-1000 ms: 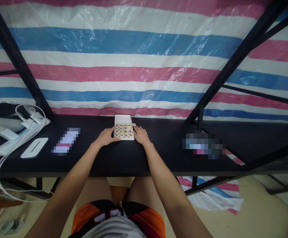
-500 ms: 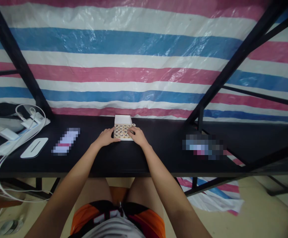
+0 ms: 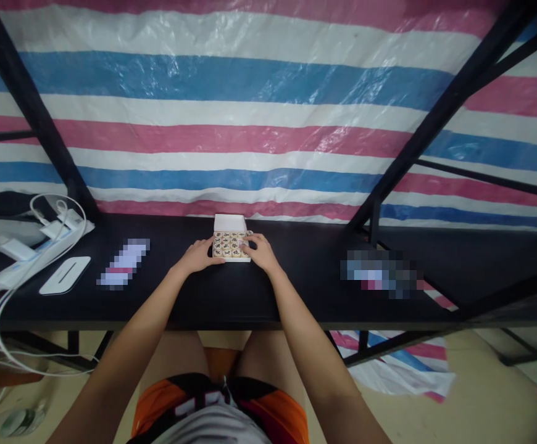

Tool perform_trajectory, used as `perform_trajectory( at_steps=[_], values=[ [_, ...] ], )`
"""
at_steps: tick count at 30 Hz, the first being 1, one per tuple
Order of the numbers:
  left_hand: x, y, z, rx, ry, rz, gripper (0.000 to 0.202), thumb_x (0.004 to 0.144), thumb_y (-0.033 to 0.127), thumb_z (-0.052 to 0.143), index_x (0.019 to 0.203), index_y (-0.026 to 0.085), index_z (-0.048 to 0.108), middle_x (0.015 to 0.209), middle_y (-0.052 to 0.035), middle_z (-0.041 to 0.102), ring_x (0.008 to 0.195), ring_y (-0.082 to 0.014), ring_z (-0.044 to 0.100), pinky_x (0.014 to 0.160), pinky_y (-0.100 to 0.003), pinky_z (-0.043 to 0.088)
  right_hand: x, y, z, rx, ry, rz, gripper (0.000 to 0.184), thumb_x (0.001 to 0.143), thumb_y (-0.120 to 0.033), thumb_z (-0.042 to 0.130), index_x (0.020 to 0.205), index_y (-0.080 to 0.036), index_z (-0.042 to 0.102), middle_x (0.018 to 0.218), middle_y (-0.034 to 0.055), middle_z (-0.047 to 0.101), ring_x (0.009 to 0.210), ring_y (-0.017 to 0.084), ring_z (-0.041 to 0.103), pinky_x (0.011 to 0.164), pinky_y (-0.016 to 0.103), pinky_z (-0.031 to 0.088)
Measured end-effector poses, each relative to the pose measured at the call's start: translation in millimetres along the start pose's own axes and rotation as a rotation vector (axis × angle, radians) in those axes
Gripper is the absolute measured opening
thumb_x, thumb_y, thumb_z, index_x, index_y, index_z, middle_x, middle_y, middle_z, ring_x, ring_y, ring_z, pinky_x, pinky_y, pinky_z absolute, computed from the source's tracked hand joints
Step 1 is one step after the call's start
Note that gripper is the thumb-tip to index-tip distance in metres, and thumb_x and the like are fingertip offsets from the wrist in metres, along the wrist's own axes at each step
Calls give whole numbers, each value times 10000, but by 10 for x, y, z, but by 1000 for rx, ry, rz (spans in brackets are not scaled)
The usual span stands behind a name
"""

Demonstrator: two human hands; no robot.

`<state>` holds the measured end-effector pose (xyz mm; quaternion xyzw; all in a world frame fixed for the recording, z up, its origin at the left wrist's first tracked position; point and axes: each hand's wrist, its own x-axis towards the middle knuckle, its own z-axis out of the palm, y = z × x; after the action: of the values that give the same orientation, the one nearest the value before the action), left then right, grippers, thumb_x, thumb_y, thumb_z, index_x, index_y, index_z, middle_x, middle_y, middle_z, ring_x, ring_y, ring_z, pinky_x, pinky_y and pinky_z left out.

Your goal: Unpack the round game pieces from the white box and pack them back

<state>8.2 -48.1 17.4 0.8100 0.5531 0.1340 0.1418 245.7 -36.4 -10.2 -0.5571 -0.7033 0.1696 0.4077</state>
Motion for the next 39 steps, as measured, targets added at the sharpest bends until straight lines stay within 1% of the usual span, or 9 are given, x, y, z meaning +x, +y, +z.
perform_trajectory(
  at_steps=[7,12,15,18,21,24,27,32,39],
  values=[
    [-6,3,-9,-9,-11,0,984,686,743,530,1468,208,264,1333,-127,528,1209,-350,461,969,-395,360,13,20,14,27,-40,38,227,755,-345,643,916,-198,705,1091,71,603,1048,204,576,965,341,404],
    [-5,0,-10,-25,-9,22,972,698,735,528,1472,216,253,1361,-113,512,1220,-345,456,980,-391,350,22,21,-21,-10,46,-22,258,790,-378,602,934,-182,685,969,65,629,893,184,595,855,307,450],
    [-2,-5,-8,-16,-9,19,972,699,730,531,1473,208,258,1371,-117,503,1228,-342,452,986,-383,346,30,75,-55,-90,140,65,271,826,-380,562,954,-168,671,920,69,638,782,170,587,799,292,453],
    [0,-10,-5,-12,-9,10,977,696,734,535,1470,201,268,1370,-132,499,1231,-348,448,976,-389,352,34,141,-73,-194,175,192,265,838,-356,560,1006,-171,648,944,81,652,849,196,592,781,292,442],
    [6,-17,1,-16,-4,15,984,691,743,532,1470,204,267,1357,-136,508,1212,-347,464,962,-388,362,38,173,-66,-281,138,260,246,847,-353,561,1008,-182,633,946,80,666,893,213,595,752,290,434],
    [9,-13,2,-16,-1,11,970,689,736,542,1464,216,280,1364,-127,505,1221,-347,457,968,-390,357,41,167,-55,-359,82,247,234,871,-374,532,959,-195,655,960,80,669,914,215,594,759,289,430],
    [2,6,-10,-16,-1,3,971,688,727,551,1460,198,292,1371,-136,498,1230,-354,447,972,-400,355,33,146,-53,-405,33,203,270,894,-366,493,1036,-212,664,1046,87,662,975,227,583,796,304,431],
    [-14,38,-38,-17,-3,17,957,705,711,544,1461,182,290,1340,-138,524,1204,-345,468,966,-395,362,20,124,-50,-430,-32,129,320,889,-211,453,1164,-237,616,1166,73,631,1043,230,556,862,326,421],
    [-22,53,-48,-15,-18,3,948,710,707,538,1463,191,281,1359,-128,513,1230,-350,446,983,-402,347,13,117,-31,-424,12,146,194,853,-225,501,972,-200,653,1010,76,634,948,216,562,825,309,435]
  ],
)
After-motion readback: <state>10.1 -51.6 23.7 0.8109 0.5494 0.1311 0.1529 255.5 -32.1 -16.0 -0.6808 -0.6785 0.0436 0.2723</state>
